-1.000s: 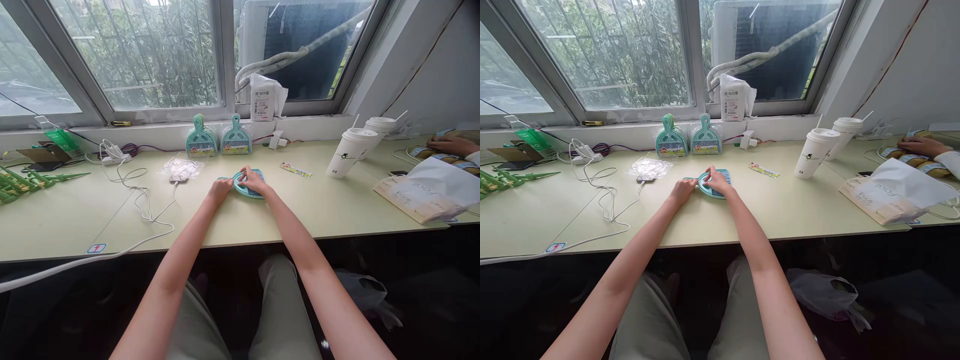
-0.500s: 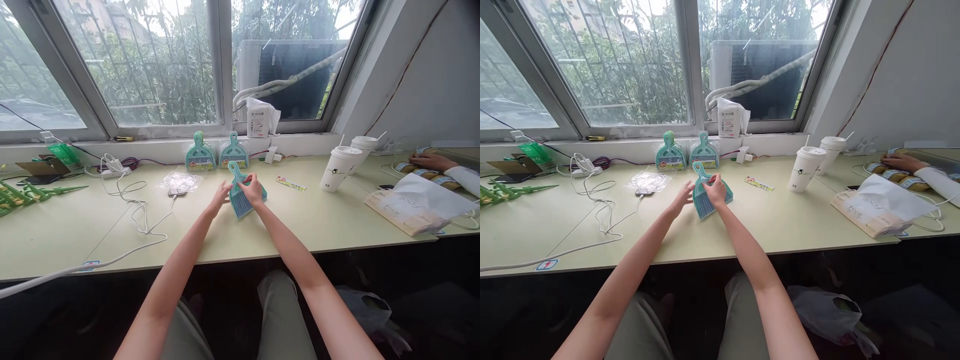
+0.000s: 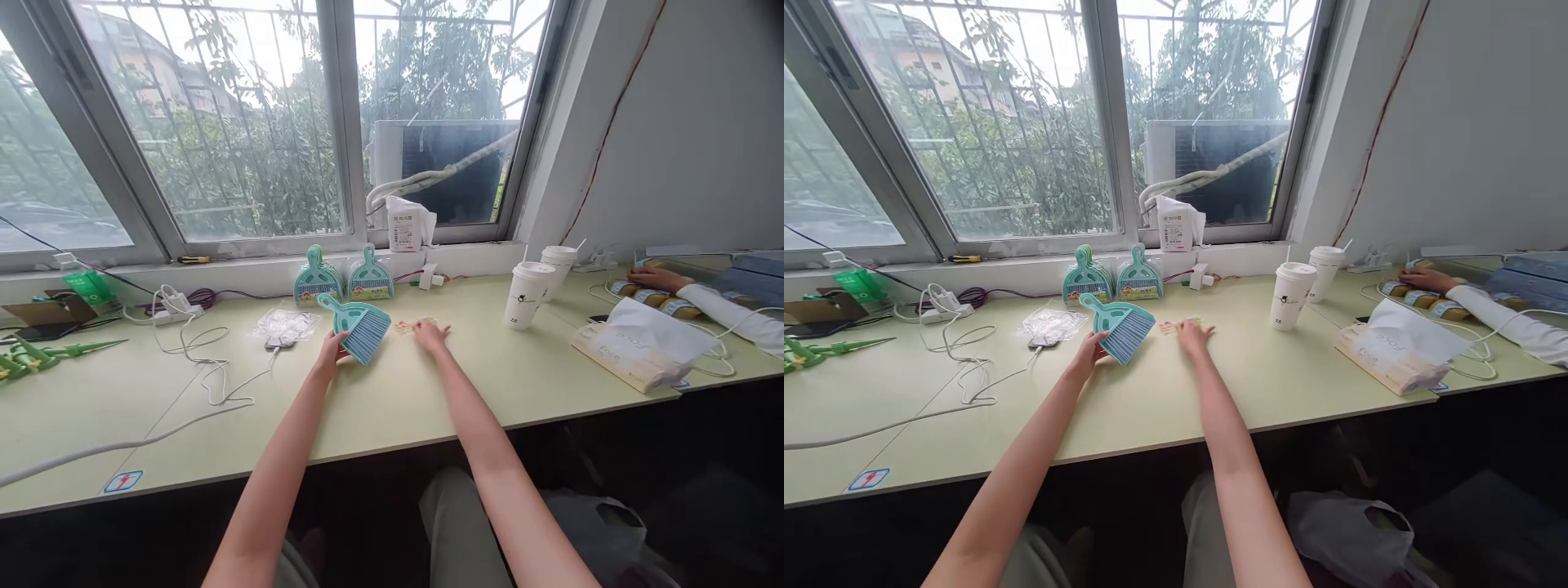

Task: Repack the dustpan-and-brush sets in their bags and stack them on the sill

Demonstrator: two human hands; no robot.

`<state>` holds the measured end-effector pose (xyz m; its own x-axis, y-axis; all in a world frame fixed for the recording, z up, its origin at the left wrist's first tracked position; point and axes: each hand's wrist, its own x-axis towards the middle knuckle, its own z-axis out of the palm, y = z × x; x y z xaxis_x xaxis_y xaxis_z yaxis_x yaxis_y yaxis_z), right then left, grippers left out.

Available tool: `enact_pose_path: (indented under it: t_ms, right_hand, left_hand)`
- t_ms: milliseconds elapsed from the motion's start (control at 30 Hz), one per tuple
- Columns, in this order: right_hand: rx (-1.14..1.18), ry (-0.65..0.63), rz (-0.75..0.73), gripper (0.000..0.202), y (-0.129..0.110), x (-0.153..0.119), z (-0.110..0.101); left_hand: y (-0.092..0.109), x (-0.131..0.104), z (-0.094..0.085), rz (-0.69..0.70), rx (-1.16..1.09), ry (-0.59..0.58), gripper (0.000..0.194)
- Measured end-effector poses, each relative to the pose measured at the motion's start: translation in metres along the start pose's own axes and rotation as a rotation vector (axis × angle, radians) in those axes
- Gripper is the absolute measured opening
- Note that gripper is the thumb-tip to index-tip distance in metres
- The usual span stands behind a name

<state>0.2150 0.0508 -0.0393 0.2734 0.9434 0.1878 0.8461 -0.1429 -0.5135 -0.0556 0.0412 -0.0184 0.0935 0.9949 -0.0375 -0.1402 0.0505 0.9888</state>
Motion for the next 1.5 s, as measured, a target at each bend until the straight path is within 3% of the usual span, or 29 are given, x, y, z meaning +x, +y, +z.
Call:
enact_pose_path:
  t_ms: [67, 167, 233, 367, 500, 567, 700, 833, 967, 1033, 1233, 1500]
  right_hand:
    - [-0.031, -0.02, -0.123, 0.032, -0.022, -0.007, 0.009]
    - [-0.113, 0.038, -0.132, 0.038, -0.04, -0.018, 0.019]
    - [-0.151, 0.018, -0.108, 0.039, -0.04, -0.021, 0.022]
    - [-0.114, -0.026, -0.103, 0.025, -0.028, -0.017, 0.018]
    - [0.292, 0.127, 0.084, 0.027, -0.024, -0.008, -0.002]
    - [0.624, 0.151, 0.022, 0.035, -0.029, -0.007, -0.016]
    - [1.163, -0.047, -0.311, 0.045, -0.049, -0.016, -0.032]
    - [1.379, -0.249, -0.319, 0.053, -0.066, -0.028, -0.02]
    - [1.455, -0.257, -0.151, 0.039, -0.069, -0.03, -0.001]
    - [1.489, -0.255, -0.096, 0.041, -0.067, -0.03, 0.002]
    - [1.537, -0.37, -0.139, 0.049, -0.067, -0.032, 0.008]
    - [1.32, -0.185, -0.16, 0.061, -0.072, -0.033, 0.028]
  left_hand:
    - [-0.001, 0.002, -0.003, 0.018, -0.021, 0.045, 0.036]
    - [-0.002, 0.004, -0.009, 0.014, -0.04, 0.102, 0.035]
    - [-0.003, 0.004, -0.012, -0.001, -0.064, 0.105, 0.035]
    - [-0.002, 0.002, -0.015, 0.022, -0.097, -0.017, 0.04]
    - [-0.001, -0.001, -0.01, 0.027, -0.023, -0.089, 0.041]
    - [-0.001, -0.003, -0.007, 0.027, -0.01, -0.116, 0.041]
    - [-0.001, -0.005, -0.004, -0.005, -0.003, -0.14, 0.044]
    - [0.001, -0.007, -0.003, -0.002, 0.006, -0.143, 0.049]
    - [0.001, -0.008, -0.002, 0.008, -0.008, -0.147, 0.058]
    - [0.0, -0.007, -0.001, -0.001, -0.009, -0.145, 0.058]
    - [-0.001, -0.007, 0.006, -0.015, -0.004, -0.219, 0.055]
    - [-0.002, -0.014, 0.01, 0.042, 0.027, -0.365, 0.058]
